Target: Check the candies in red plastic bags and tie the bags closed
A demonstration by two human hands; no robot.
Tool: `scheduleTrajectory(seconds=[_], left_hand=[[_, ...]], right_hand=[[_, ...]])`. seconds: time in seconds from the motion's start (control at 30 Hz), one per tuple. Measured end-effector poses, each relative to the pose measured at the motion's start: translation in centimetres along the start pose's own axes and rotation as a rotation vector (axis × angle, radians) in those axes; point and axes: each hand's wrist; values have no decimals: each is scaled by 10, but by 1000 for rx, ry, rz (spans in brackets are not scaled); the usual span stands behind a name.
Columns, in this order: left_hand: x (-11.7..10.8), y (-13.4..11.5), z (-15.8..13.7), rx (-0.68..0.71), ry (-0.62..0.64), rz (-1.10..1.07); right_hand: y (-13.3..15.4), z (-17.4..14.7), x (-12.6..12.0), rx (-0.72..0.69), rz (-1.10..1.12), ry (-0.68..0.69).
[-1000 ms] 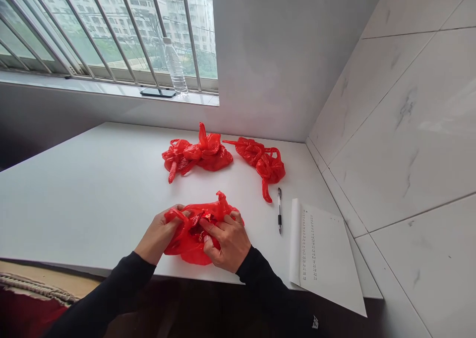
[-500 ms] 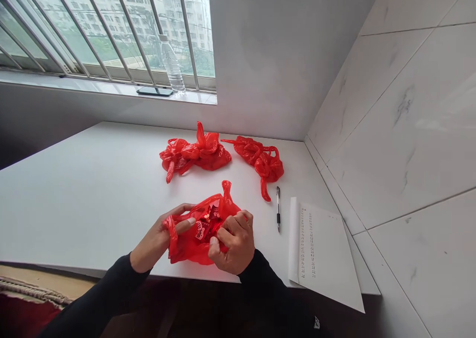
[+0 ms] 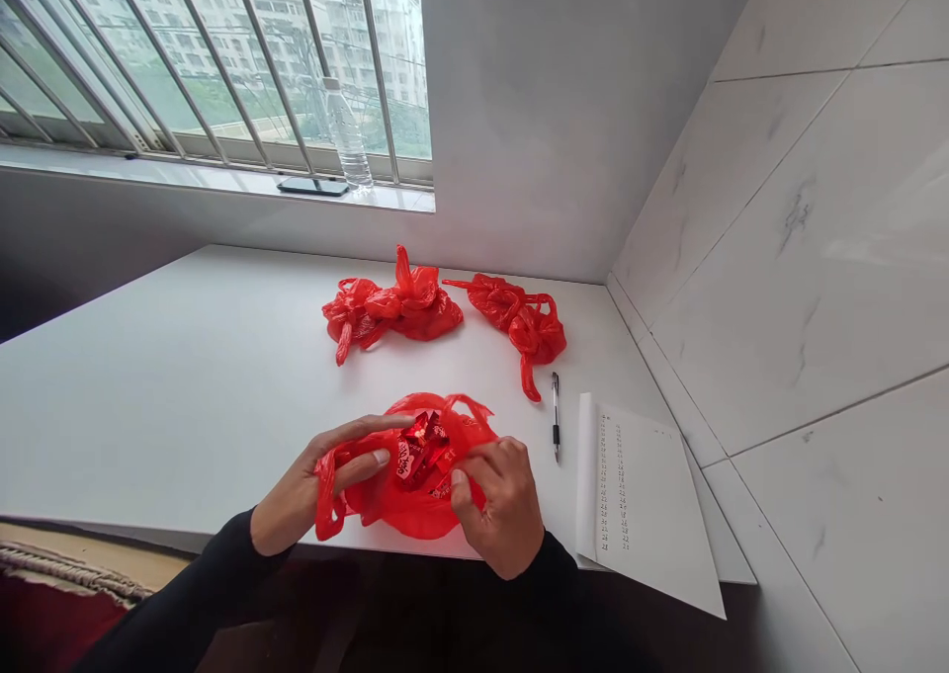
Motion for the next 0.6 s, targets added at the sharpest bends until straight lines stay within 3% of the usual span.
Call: scheduleTrajectory(seconds=[0.2, 0.37, 0.5, 0.6], left_hand=[[-2, -11, -1, -6, 4, -6], [2, -20, -19, -51, -35, -85], [7, -23, -31, -71, -45, -117], [19, -28, -34, -71, -143, 8]], right_hand=[[-4, 39, -4, 156, -104, -7], [-1, 65, -7, 209, 34, 10], [23, 70, -34, 177, 145, 4], [46, 69, -49, 37, 287, 144]])
Point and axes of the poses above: each hand's wrist, its own z-axis towards the middle knuckle, its own x-axis out of the palm, y = z × x, and after that the axes turned 1 degree about -z, right-handed
